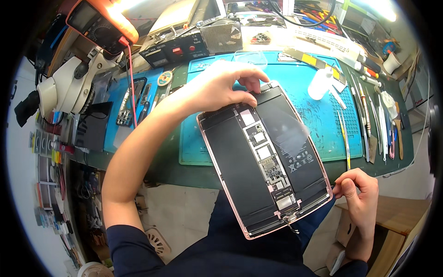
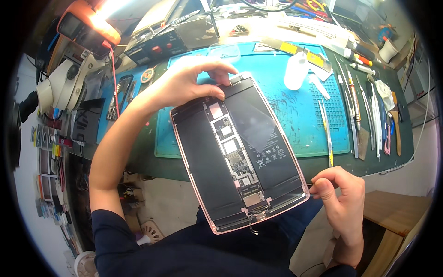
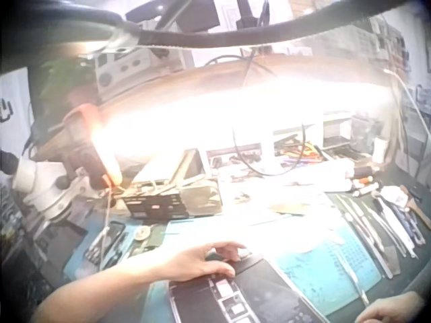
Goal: The person is repairing a tablet by applying a liquid from a small bottle onto the internal components and using a plastic card to spread it. They also use a metal tool to adjust parts inside the device.
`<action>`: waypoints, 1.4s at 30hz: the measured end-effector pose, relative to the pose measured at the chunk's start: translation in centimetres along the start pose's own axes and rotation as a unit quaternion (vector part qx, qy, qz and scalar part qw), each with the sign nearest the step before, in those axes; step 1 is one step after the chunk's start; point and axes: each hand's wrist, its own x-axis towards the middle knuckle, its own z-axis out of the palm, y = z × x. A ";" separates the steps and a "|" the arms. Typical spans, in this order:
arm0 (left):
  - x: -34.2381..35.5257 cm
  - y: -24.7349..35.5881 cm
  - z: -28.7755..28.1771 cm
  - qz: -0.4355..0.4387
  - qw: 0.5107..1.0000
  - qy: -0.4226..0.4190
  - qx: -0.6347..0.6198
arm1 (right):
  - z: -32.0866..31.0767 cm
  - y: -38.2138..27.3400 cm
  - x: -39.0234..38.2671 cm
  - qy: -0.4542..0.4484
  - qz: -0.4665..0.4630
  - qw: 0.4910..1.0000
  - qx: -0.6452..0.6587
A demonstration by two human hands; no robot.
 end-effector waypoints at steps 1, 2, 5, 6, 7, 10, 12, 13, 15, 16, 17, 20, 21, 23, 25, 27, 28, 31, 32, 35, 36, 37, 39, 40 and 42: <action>0.0 0.1 -0.1 0.000 1.000 -0.002 0.000 | 0.0 0.1 0.0 0.001 0.001 1.000 0.002; -0.2 -0.1 -0.2 0.004 1.000 0.016 0.000 | 0.0 0.1 -0.1 0.001 0.001 1.000 0.002; -1.4 -0.5 -1.0 0.000 0.997 0.071 0.016 | -0.1 0.3 -0.1 0.002 0.003 1.000 0.007; -2.3 0.2 -1.0 -0.014 0.995 0.090 0.030 | -0.1 0.3 -0.1 0.003 0.004 1.000 0.009; -3.1 0.9 -0.8 -0.027 0.993 0.109 0.044 | -0.1 0.4 -0.1 0.004 0.005 1.000 0.011; -5.1 2.3 1.0 -0.040 0.984 0.126 0.117 | -0.1 0.5 0.1 0.005 0.012 1.000 0.014; -5.8 2.7 2.0 -0.059 0.980 0.143 0.126 | 0.1 0.5 0.2 0.008 0.012 1.000 0.012; -5.9 2.7 2.2 -0.054 0.978 0.147 0.136 | 0.0 0.5 0.2 0.007 0.011 1.000 0.011; -5.9 2.7 2.5 -0.044 0.975 0.154 0.157 | 0.0 0.4 0.3 0.003 0.013 1.000 0.015; -5.9 2.8 2.6 -0.043 0.972 0.155 0.168 | -0.1 0.3 0.3 0.001 0.014 1.000 0.016; -5.8 2.9 2.7 -0.043 0.970 0.156 0.180 | -0.1 0.4 0.3 0.002 0.014 1.000 0.018; -5.6 3.4 2.8 -0.039 0.961 0.145 0.231 | -0.1 0.6 0.1 0.006 0.013 1.000 0.024; -5.5 3.6 2.8 -0.038 0.957 0.138 0.251 | -0.1 0.6 0.1 0.009 0.012 1.000 0.026; -5.4 3.9 2.8 -0.039 0.954 0.130 0.267 | -0.1 0.6 0.1 0.009 0.011 1.000 0.026; -5.2 4.2 2.9 -0.033 0.949 0.127 0.288 | -0.2 0.5 0.2 0.007 0.006 1.000 0.020; -5.1 4.6 3.0 -0.019 0.940 0.129 0.315 | -0.1 0.4 0.2 0.007 0.005 1.000 0.024; -5.0 4.7 3.0 -0.016 0.938 0.128 0.321 | -0.1 0.4 0.2 0.008 0.005 1.000 0.026; -5.0 4.7 3.1 -0.002 0.934 0.122 0.336 | -0.1 0.5 0.2 0.010 0.000 0.999 0.031; -5.0 4.6 3.0 0.005 0.933 0.120 0.340 | -0.2 0.6 0.2 0.010 -0.002 0.999 0.032; -5.1 4.5 3.0 0.017 0.930 0.112 0.348 | -0.2 0.7 0.2 0.008 -0.009 0.999 0.032; -5.1 4.5 3.0 0.020 0.930 0.109 0.351 | -0.2 0.7 0.2 0.008 -0.010 0.999 0.031; -5.1 4.6 3.0 0.017 0.927 0.103 0.360 | -0.2 0.7 0.2 0.008 -0.010 0.999 0.031; -5.1 4.7 3.0 0.011 0.921 0.089 0.378 | -0.2 0.6 0.2 0.008 -0.006 0.999 0.031; -5.1 4.8 3.1 0.013 0.919 0.088 0.384 | -0.2 0.6 0.2 0.007 -0.003 0.999 0.031; -5.1 4.9 3.1 0.016 0.914 0.084 0.396 | -0.2 0.7 0.2 0.009 -0.004 0.999 0.031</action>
